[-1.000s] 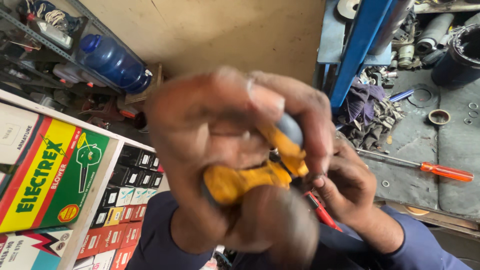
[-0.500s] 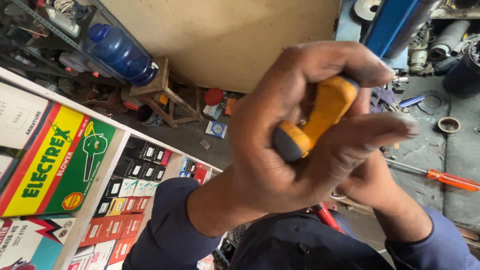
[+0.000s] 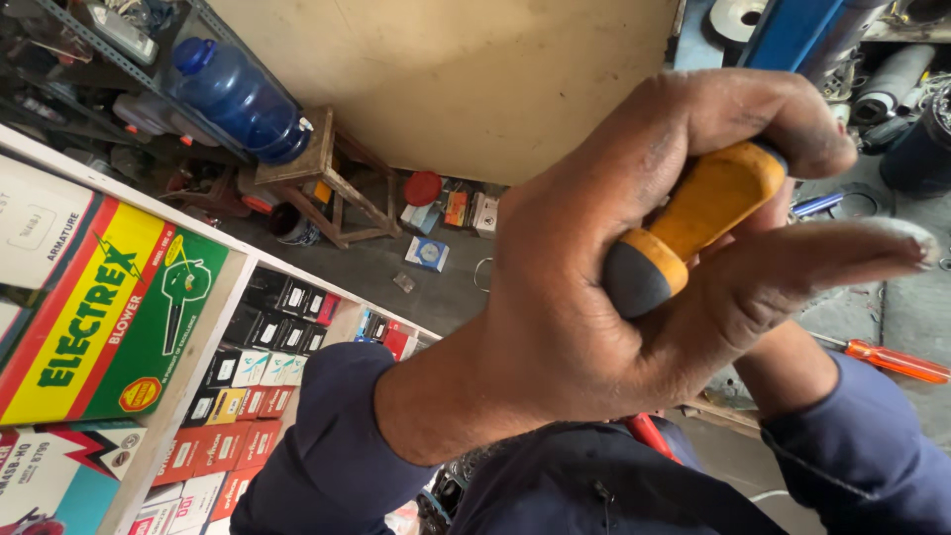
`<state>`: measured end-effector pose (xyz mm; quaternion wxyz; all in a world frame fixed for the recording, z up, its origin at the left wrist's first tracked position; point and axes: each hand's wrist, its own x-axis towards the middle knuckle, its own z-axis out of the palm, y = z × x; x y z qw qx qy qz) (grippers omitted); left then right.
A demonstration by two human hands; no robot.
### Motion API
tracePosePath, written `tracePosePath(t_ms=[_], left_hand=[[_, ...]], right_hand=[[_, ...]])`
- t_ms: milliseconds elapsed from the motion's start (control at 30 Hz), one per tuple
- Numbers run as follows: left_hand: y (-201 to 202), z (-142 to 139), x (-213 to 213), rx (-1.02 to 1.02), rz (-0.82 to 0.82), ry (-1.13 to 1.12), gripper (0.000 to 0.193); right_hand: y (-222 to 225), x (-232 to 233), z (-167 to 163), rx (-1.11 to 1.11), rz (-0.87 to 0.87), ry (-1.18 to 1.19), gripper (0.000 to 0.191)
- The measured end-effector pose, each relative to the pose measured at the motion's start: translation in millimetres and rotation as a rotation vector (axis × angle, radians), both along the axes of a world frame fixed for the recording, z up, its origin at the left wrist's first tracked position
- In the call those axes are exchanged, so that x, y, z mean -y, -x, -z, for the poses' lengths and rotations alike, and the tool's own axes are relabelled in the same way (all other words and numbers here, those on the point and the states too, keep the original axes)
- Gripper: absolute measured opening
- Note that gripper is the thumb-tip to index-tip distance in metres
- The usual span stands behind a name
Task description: The person disassembles a cylindrical electrical component, removes a small metal ring, and uses pliers to adjust internal parts. They repeatedly insert and remove the ring while manipulating the component with both hands.
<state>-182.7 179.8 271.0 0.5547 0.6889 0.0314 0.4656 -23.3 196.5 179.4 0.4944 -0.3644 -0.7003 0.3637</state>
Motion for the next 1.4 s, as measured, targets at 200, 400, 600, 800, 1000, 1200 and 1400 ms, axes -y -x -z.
tracePosePath(t_ms=[200,400,600,800,1000,1200,1400], left_hand=[[4,-9,-1,-0.046,-0.018,-0.005,0.032],[9,-16,-4,-0.094,-0.048,-0.020,0.028],[13,-19,-1,-0.146,-0.083,-0.041,0.023],[18,-11,0,-0.152,-0.173,-0.190,0.018],[12,-2,-1,-0.111,-0.162,-0.171,0.021],[9,-2,-4,-0.149,-0.161,-0.154,0.020],[-3,-31,1,-0.197,-0.281,0.048,0.021]], right_hand=[[1,8,19,0.001,-0.012,0.005,0.054],[-1,18,38,0.009,-0.003,0.016,0.051],[2,13,47,-0.001,-0.054,-0.002,0.047],[6,8,54,-0.054,-0.183,-0.047,0.044],[5,0,64,-0.123,-0.353,-0.116,0.040],[3,-7,76,-0.163,-0.458,-0.147,0.037],[-1,-10,82,-0.197,-0.519,-0.167,0.034]])
